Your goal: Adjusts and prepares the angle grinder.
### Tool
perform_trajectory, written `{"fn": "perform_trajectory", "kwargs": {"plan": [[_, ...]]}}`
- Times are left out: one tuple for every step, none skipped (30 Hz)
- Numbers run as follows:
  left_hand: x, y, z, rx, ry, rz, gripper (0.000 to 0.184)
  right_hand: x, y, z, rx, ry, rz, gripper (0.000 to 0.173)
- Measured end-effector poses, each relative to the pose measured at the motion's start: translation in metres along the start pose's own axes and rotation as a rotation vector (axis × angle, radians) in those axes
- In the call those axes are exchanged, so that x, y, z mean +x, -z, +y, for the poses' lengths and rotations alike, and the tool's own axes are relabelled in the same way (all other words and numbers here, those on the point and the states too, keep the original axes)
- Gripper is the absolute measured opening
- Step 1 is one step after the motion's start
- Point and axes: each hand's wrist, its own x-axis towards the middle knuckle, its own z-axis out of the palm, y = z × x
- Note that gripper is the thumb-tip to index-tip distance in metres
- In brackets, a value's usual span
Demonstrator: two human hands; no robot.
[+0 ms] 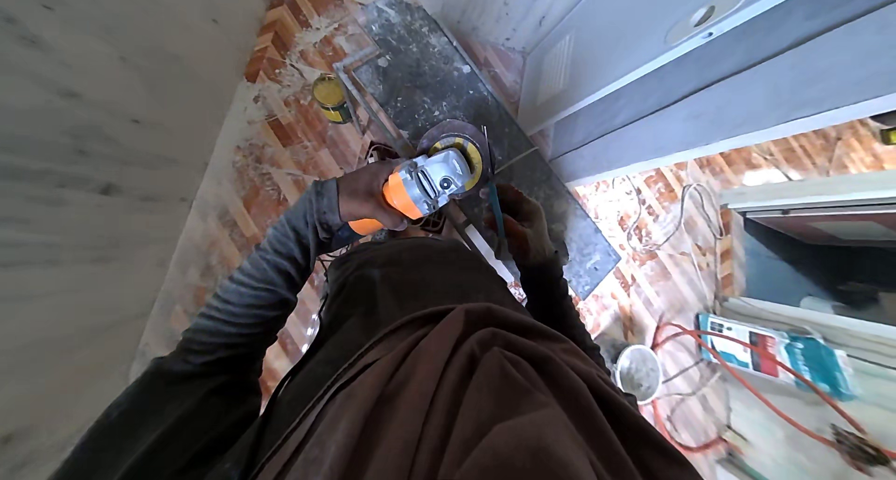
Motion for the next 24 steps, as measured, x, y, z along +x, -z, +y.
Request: {"fn": "perform_trajectory", "kwargs": {"plan": [[0.000, -0.001, -0.002, -0.004, -0.012, 0.000, 0.076, 0.000, 0.000, 0.000, -0.004, -0.002, 0.006, 0.043], [0.001, -0.001, -0.003, -0.004, -0.017, -0.002, 0.077, 0.000, 0.002, 0.001, -0.015, -0.005, 0.009, 0.042], [0.001, -0.001, -0.004, -0.008, -0.012, -0.003, 0.077, 0.000, 0.004, 0.001, -0.022, -0.004, 0.010, 0.042], [0.001, -0.001, -0.004, -0.013, -0.008, -0.012, 0.077, 0.000, 0.005, 0.001, -0.039, 0.008, 0.009, 0.042], [0.001, -0.001, -0.004, -0.007, -0.004, -0.022, 0.078, 0.000, 0.006, 0.001, -0.049, 0.010, 0.010, 0.040], [0.001, -0.001, -0.004, 0.002, -0.001, -0.026, 0.077, -0.001, 0.006, 0.000, -0.052, 0.006, 0.014, 0.039], [0.001, -0.001, -0.003, 0.014, 0.005, -0.032, 0.077, -0.001, 0.006, 0.000, -0.062, -0.004, 0.019, 0.038], [0.001, 0.000, -0.002, 0.022, 0.014, -0.039, 0.077, -0.002, 0.005, 0.000, -0.072, -0.018, 0.027, 0.039], [0.001, 0.001, -0.001, 0.035, 0.029, -0.045, 0.077, -0.004, 0.004, -0.001, -0.079, -0.041, 0.031, 0.040], [0.002, 0.002, 0.000, 0.055, 0.048, -0.046, 0.077, -0.004, 0.004, 0.000, -0.088, -0.068, 0.015, 0.043], [0.002, 0.003, 0.002, 0.083, 0.071, -0.046, 0.076, -0.005, 0.006, 0.001, -0.091, -0.093, -0.026, 0.044], [0.002, 0.004, 0.004, 0.123, 0.092, -0.052, 0.076, -0.005, 0.008, 0.004, -0.083, -0.101, -0.081, 0.045], [0.002, 0.005, 0.007, 0.165, 0.116, -0.060, 0.075, -0.005, 0.011, 0.006, -0.048, -0.096, -0.142, 0.047], [0.003, 0.006, 0.010, 0.185, 0.137, -0.077, 0.075, -0.005, 0.014, 0.008, -0.002, -0.091, -0.193, 0.051], [0.003, 0.007, 0.013, 0.195, 0.157, -0.096, 0.075, -0.004, 0.016, 0.009, 0.031, -0.090, -0.224, 0.057], [0.003, 0.008, 0.015, 0.211, 0.174, -0.110, 0.074, -0.003, 0.017, 0.008, 0.038, -0.088, -0.235, 0.061], [0.004, 0.010, 0.016, 0.227, 0.195, -0.126, 0.075, -0.003, 0.017, 0.006, 0.039, -0.089, -0.232, 0.062], [0.005, 0.011, 0.017, 0.247, 0.208, -0.145, 0.075, -0.002, 0.017, 0.004, 0.033, -0.095, -0.227, 0.062], [0.006, 0.011, 0.017, 0.262, 0.210, -0.155, 0.075, -0.001, 0.017, 0.002, 0.030, -0.096, -0.224, 0.062], [0.007, 0.012, 0.018, 0.266, 0.206, -0.160, 0.075, -0.001, 0.018, 0.001, 0.028, -0.091, -0.226, 0.062], [0.008, 0.013, 0.019, 0.260, 0.203, -0.161, 0.075, 0.000, 0.018, -0.001, 0.030, -0.086, -0.223, 0.060], [0.009, 0.014, 0.020, 0.256, 0.199, -0.165, 0.075, 0.000, 0.018, -0.003, 0.026, -0.086, -0.214, 0.058], [0.010, 0.016, 0.022, 0.252, 0.204, -0.171, 0.074, 0.000, 0.017, -0.004, 0.015, -0.084, -0.198, 0.055], [0.011, 0.018, 0.022, 0.246, 0.202, -0.174, 0.074, 0.000, 0.017, -0.004, 0.006, -0.078, -0.178, 0.052]]}}
